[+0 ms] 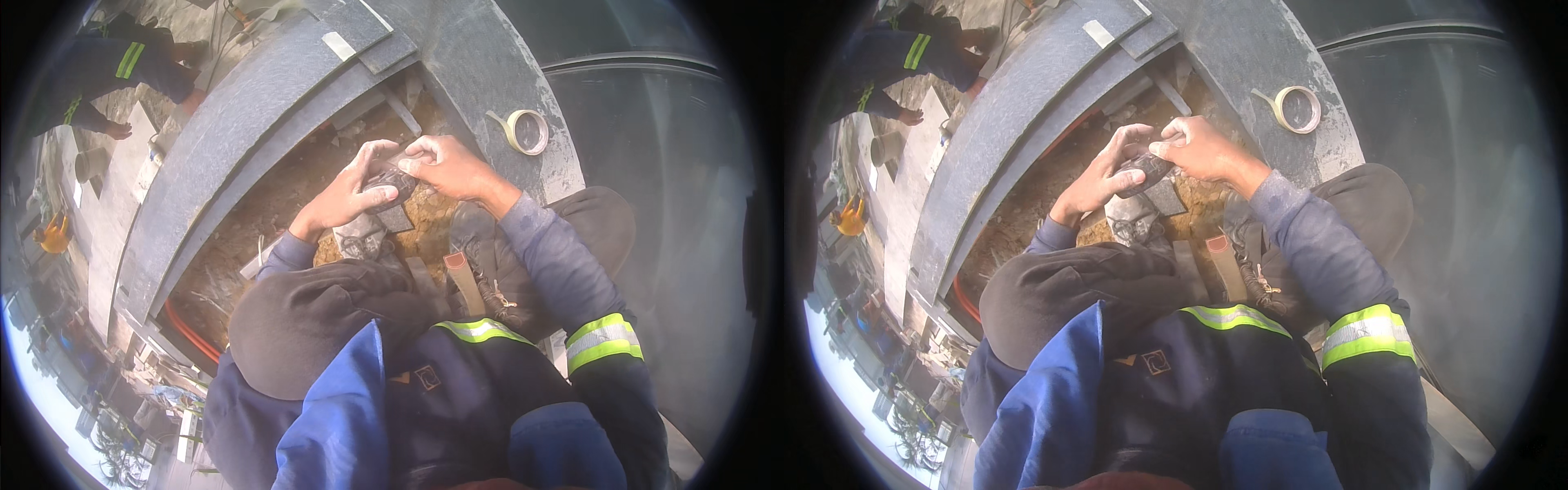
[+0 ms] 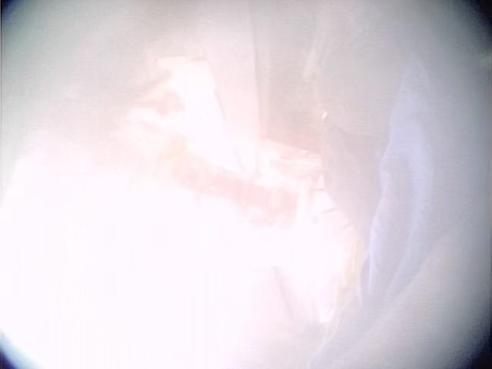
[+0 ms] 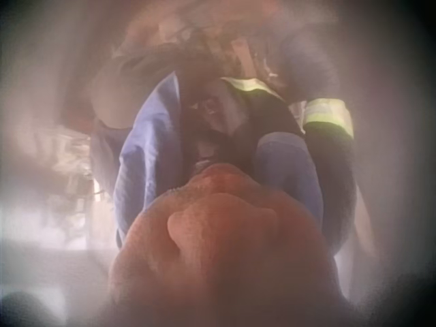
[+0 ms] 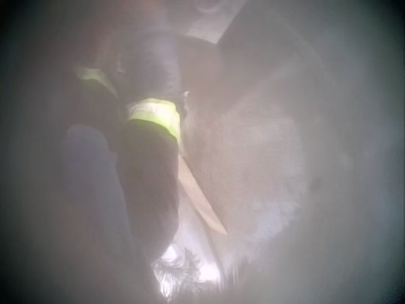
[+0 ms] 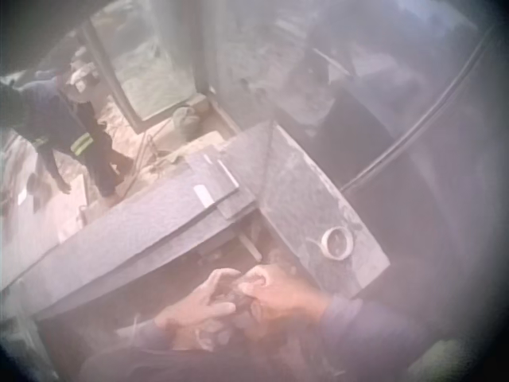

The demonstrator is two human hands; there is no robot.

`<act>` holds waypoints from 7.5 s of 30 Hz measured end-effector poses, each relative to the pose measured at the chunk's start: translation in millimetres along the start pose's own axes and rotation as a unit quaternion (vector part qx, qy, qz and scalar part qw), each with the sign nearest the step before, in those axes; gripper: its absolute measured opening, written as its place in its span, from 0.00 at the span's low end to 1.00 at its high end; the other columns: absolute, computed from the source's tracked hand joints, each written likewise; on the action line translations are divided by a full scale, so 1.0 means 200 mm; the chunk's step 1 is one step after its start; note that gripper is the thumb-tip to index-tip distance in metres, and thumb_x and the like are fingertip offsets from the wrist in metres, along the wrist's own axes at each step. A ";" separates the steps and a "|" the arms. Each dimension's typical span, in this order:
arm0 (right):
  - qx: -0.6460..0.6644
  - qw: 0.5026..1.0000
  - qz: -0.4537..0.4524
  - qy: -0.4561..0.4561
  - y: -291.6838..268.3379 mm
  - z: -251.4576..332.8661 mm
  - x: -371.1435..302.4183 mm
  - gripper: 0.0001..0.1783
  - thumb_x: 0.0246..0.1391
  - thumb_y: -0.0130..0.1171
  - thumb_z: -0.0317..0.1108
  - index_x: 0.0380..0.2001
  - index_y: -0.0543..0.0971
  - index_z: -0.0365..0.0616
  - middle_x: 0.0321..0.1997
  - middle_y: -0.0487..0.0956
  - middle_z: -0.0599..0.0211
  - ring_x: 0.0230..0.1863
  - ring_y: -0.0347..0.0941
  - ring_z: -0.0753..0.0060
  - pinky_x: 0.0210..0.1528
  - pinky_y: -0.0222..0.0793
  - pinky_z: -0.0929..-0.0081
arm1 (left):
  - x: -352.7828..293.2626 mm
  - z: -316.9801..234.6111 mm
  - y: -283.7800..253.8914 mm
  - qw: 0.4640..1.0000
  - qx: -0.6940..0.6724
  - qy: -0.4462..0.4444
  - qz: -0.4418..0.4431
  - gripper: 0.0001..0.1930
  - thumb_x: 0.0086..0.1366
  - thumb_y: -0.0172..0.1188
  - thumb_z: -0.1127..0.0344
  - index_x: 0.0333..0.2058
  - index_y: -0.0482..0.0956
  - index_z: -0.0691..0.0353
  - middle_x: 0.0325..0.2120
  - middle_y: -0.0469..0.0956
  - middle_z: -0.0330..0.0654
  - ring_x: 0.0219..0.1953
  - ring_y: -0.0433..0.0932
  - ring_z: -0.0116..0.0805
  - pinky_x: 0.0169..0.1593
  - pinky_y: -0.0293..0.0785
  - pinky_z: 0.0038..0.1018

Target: The person measures and marks a dark stone tile using a tape measure, pencil, and masking tape. They repeatedly align the tape measure, apply tape strips, and mark cut lines on the tile surface.

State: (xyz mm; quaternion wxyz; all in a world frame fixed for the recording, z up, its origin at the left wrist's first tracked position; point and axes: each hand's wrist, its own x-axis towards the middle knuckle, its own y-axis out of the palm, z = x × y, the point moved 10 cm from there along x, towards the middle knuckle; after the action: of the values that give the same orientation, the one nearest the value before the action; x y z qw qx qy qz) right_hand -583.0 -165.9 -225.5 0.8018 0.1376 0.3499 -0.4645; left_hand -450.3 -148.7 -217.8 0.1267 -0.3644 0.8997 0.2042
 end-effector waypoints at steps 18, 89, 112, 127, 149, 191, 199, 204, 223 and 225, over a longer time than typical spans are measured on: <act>-0.089 0.949 -0.285 -0.105 -0.60 0.26 -0.14 0.29 0.57 0.70 0.40 0.54 0.79 0.28 0.47 0.85 0.44 0.47 0.84 0.56 0.51 0.78 0.64 | 0.00 0.32 -0.12 0.995 0.041 -0.081 -0.045 0.14 0.77 0.56 0.61 0.38 0.84 0.65 0.32 0.81 0.33 0.36 0.76 0.20 0.43 0.74 0.25; -0.308 0.872 -0.327 -0.196 -0.48 0.53 -0.27 0.34 0.58 0.69 0.44 0.59 0.76 0.30 0.59 0.75 0.43 0.42 0.82 0.54 0.50 0.78 0.60 | -0.18 -0.27 -0.98 0.870 0.409 -0.123 -0.246 0.22 0.76 0.52 0.54 0.33 0.82 0.69 0.23 0.79 0.51 0.28 0.78 0.39 0.40 0.75 0.38; -0.313 0.883 -0.313 -0.157 -0.52 0.50 -0.25 0.33 0.59 0.69 0.41 0.63 0.74 0.35 0.66 0.72 0.45 0.45 0.83 0.62 0.43 0.79 0.69 | -0.20 -0.26 -1.00 0.802 0.509 -0.141 -0.277 0.19 0.73 0.53 0.55 0.36 0.83 0.67 0.29 0.80 0.61 0.34 0.81 0.61 0.41 0.75 0.47; -0.313 0.883 -0.308 -0.166 -0.52 0.47 -0.24 0.34 0.59 0.69 0.42 0.64 0.74 0.37 0.66 0.71 0.45 0.46 0.83 0.60 0.42 0.79 0.69 | -0.20 -0.29 -0.88 0.866 0.434 -0.071 -0.238 0.20 0.75 0.53 0.55 0.34 0.79 0.70 0.27 0.79 0.55 0.30 0.76 0.53 0.40 0.74 0.39; -0.363 0.869 -0.299 -0.155 -0.47 0.42 -0.18 0.34 0.60 0.67 0.48 0.64 0.74 0.39 0.66 0.73 0.48 0.49 0.83 0.58 0.49 0.79 0.64 | -0.02 0.75 -0.91 0.797 0.583 -0.054 -0.147 0.21 0.76 0.42 0.61 0.63 0.74 0.53 0.52 0.80 0.58 0.54 0.80 0.59 0.54 0.77 0.48; -0.381 0.872 -0.240 -0.191 -0.32 0.38 -0.12 0.34 0.58 0.70 0.42 0.62 0.74 0.31 0.62 0.72 0.39 0.58 0.77 0.38 0.58 0.77 0.56 | 0.15 0.54 -0.84 0.703 0.673 0.030 -0.229 0.15 0.74 0.49 0.56 0.46 0.80 0.58 0.45 0.81 0.55 0.48 0.80 0.54 0.52 0.75 0.44; -0.395 0.868 -0.243 -0.178 -0.33 0.38 -0.12 0.34 0.60 0.68 0.43 0.64 0.73 0.36 0.65 0.70 0.48 0.51 0.80 0.52 0.54 0.79 0.61 | 0.15 0.54 -0.80 0.652 0.724 0.082 -0.213 0.14 0.70 0.49 0.62 0.49 0.78 0.57 0.38 0.83 0.55 0.41 0.85 0.50 0.42 0.81 0.41; -0.390 0.874 -0.241 -0.162 -0.35 0.40 -0.14 0.35 0.60 0.68 0.42 0.65 0.72 0.36 0.67 0.69 0.47 0.51 0.81 0.50 0.54 0.78 0.60 | -0.03 0.43 -0.74 0.787 0.526 -0.166 -0.277 0.21 0.76 0.49 0.52 0.39 0.84 0.62 0.32 0.84 0.59 0.36 0.84 0.58 0.40 0.81 0.44; -0.326 0.894 -0.264 -0.155 -0.45 0.53 -0.18 0.36 0.60 0.68 0.43 0.66 0.71 0.35 0.67 0.67 0.44 0.49 0.82 0.49 0.54 0.77 0.57 | -0.17 -0.33 -1.06 0.756 0.552 -0.157 -0.313 0.27 0.73 0.52 0.49 0.32 0.86 0.69 0.30 0.83 0.62 0.35 0.84 0.61 0.42 0.79 0.51; -0.334 0.891 -0.270 -0.147 -0.48 0.51 -0.18 0.36 0.60 0.68 0.43 0.66 0.72 0.35 0.68 0.67 0.44 0.48 0.82 0.52 0.54 0.77 0.58 | -0.15 -0.31 -1.05 0.750 0.553 -0.213 -0.294 0.27 0.71 0.50 0.47 0.37 0.87 0.68 0.36 0.85 0.62 0.41 0.85 0.61 0.48 0.80 0.50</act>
State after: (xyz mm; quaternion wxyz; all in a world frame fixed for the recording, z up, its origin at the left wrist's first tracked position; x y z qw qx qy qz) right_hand -632.1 -249.1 -118.2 0.6866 -0.3081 0.3862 -0.5334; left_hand -285.8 -296.0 -209.4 0.5483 -0.4240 0.6534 -0.3044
